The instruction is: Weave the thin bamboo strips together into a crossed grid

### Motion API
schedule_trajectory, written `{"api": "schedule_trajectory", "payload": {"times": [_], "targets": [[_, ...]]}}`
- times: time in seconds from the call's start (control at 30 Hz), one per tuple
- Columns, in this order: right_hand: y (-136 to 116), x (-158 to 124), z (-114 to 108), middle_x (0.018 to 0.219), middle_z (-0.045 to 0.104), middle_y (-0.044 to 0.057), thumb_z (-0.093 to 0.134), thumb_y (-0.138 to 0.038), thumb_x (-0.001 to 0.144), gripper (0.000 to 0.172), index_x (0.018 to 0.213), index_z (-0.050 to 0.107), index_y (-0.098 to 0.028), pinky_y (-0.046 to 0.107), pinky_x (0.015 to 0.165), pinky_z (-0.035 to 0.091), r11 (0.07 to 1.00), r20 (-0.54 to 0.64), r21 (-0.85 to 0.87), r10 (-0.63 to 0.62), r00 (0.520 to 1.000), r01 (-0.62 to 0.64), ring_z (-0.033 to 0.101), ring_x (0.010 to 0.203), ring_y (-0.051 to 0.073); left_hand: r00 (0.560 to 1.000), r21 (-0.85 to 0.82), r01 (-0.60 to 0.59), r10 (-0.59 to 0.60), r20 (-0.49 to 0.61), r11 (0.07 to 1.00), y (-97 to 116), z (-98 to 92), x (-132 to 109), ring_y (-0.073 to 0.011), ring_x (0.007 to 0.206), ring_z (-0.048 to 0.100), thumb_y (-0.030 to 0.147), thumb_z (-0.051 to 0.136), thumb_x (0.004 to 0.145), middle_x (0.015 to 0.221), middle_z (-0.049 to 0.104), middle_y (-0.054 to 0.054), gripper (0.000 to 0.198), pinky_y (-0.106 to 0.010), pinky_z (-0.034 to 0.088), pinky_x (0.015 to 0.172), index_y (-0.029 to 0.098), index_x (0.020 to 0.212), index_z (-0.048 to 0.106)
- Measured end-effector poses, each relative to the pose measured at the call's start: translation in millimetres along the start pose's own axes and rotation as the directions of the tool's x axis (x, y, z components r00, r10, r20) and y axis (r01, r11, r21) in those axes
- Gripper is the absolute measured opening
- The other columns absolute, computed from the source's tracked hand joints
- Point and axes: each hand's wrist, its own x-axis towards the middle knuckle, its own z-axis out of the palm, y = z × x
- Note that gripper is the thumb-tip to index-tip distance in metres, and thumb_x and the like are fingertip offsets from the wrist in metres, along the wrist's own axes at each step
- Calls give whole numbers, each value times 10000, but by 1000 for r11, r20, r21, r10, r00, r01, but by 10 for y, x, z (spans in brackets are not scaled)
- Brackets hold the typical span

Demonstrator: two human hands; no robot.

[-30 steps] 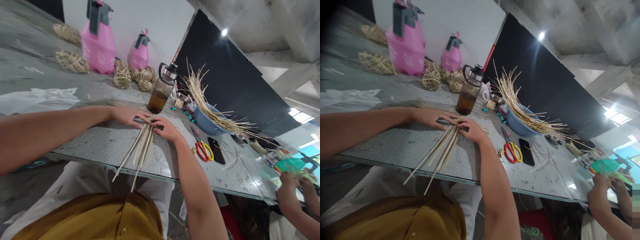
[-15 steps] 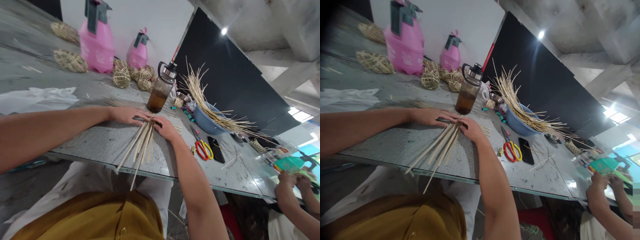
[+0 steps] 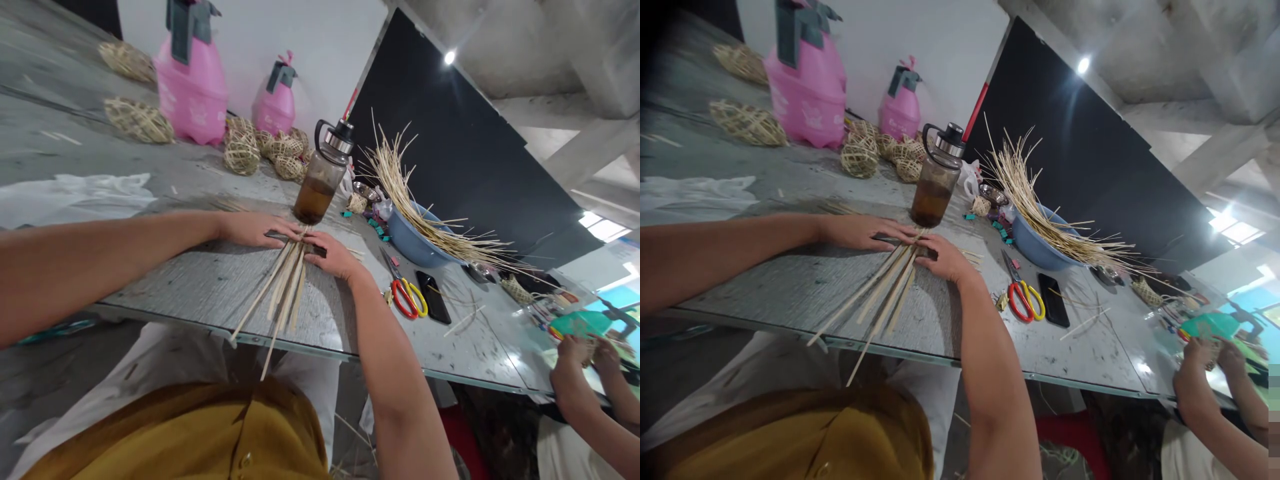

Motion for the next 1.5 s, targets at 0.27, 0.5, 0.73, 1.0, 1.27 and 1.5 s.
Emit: {"api": "schedule_trajectory", "payload": {"times": [0.27, 0.5, 0.73, 1.0, 1.27, 1.5], "targets": [[79, 46, 53, 1249, 691, 46, 604, -112, 922, 239, 1086, 739, -222, 337, 1126, 431, 999, -44, -36, 8, 999, -10, 604, 1220, 164, 999, -22, 19, -20, -37, 1000, -75, 8, 27, -260, 1286, 531, 472, 478, 949, 1401, 584, -45, 439, -350, 344, 1127, 214, 1229, 696], [126, 50, 110, 1143, 718, 49, 621, -71, 887, 223, 1000, 747, -215, 346, 1093, 454, 1000, -138, 7, 3, 990, -2, 630, 1143, 174, 985, 17, 13, -10, -170, 1000, -143, 97, 44, -221, 1209, 570, 397, 473, 959, 1281, 662, -68, 395, -316, 367, 1091, 164, 1190, 692], [103, 53, 123, 1108, 725, 71, 585, -74, 871, 220, 982, 743, -180, 359, 1080, 465, 1000, -159, 4, 7, 987, -7, 637, 1099, 176, 979, 14, 28, -25, -200, 1000, -104, 121, 76, -204, 1166, 592, 285, 467, 959, 1230, 684, -67, 312, -328, 376, 1084, 174, 1126, 706], [130, 66, 138, 1107, 727, 123, 560, -141, 848, 242, 929, 769, -235, 347, 1054, 462, 999, -196, 46, 19, 980, -10, 657, 1087, 194, 977, 47, 47, -36, -212, 998, -63, 139, 94, -215, 1147, 600, 231, 441, 952, 1221, 687, -85, 323, -358, 387, 1079, 152, 1107, 713], [90, 86, 170, 1041, 745, 50, 641, -64, 840, 181, 898, 765, -183, 320, 1050, 484, 996, -226, 19, 89, 970, -87, 661, 1047, 170, 976, 40, 69, -59, -208, 997, -29, 141, 88, -214, 1141, 604, 227, 428, 934, 1197, 702, -63, 340, -345, 395, 1065, 177, 1102, 720], [58, 78, 165, 1023, 748, 32, 651, -42, 827, 205, 874, 769, -203, 323, 1041, 493, 993, -254, 33, 119, 960, -115, 666, 1034, 170, 973, 61, 69, -53, -225, 996, -60, 167, 106, -208, 1125, 613, 217, 432, 933, 1189, 703, -45, 317, -331, 414, 1028, 201, 1071, 717]]}}
